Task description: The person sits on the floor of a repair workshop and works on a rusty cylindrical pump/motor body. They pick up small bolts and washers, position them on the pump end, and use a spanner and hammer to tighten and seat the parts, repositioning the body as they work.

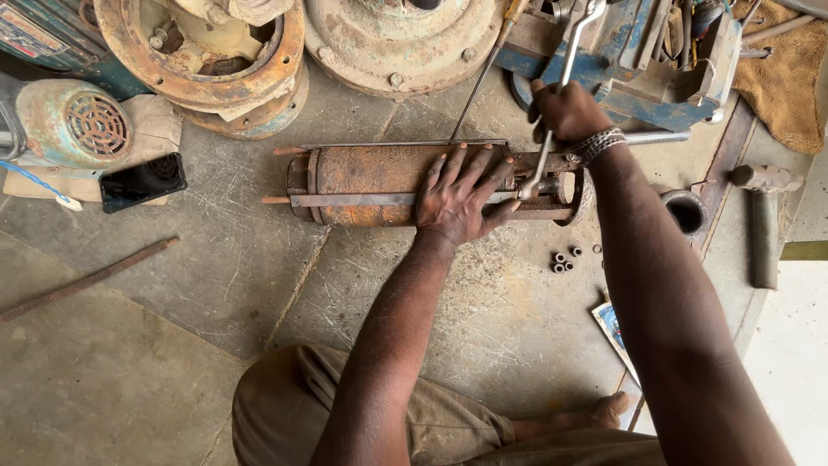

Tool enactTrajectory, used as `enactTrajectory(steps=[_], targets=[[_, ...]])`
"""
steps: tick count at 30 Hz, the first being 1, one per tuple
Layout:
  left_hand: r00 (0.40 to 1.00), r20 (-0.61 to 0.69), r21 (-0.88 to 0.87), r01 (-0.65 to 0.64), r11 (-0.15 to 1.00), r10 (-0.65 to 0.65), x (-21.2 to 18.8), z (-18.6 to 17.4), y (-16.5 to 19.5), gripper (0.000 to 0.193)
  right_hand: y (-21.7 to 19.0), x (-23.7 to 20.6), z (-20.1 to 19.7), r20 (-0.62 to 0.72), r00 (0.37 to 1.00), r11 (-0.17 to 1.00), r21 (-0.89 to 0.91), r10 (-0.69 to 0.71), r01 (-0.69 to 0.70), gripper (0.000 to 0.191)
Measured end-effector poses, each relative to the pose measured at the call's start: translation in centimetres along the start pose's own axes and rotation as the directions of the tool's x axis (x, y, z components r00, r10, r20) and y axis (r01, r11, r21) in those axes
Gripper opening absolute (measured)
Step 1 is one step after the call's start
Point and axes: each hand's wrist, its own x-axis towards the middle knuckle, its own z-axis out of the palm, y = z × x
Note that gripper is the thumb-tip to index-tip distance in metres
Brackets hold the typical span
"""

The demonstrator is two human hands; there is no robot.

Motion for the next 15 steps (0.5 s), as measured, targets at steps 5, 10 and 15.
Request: enactTrajectory(steps=[5, 10, 15], targets=[[0.999, -0.049, -0.016, 0.013, 1.000, -0.014, -0.6, -0.2, 0.3, 0.083, 2.3, -4.4, -2.1, -0.362, 0.784, 0.862, -0.265, -0.504, 0.432, 0.052], [0.998, 0.060, 0.057, -0.012, 0.998, 0.008, 0.1, -1.0, 0.1, 0.087, 7.4, -12.6, 0.5, -0.247, 0.655, 0.700, -0.278, -0.714, 0.658, 0.053], [0.999, 0.026, -0.025, 0.025, 0.999, -0.024, 0.0, -1.1, 0.1, 0.087, 10.6, -15.7, 4.0, -0.263, 0.723, 0.767, -0.146, -0.639, 0.625, 0.058]])
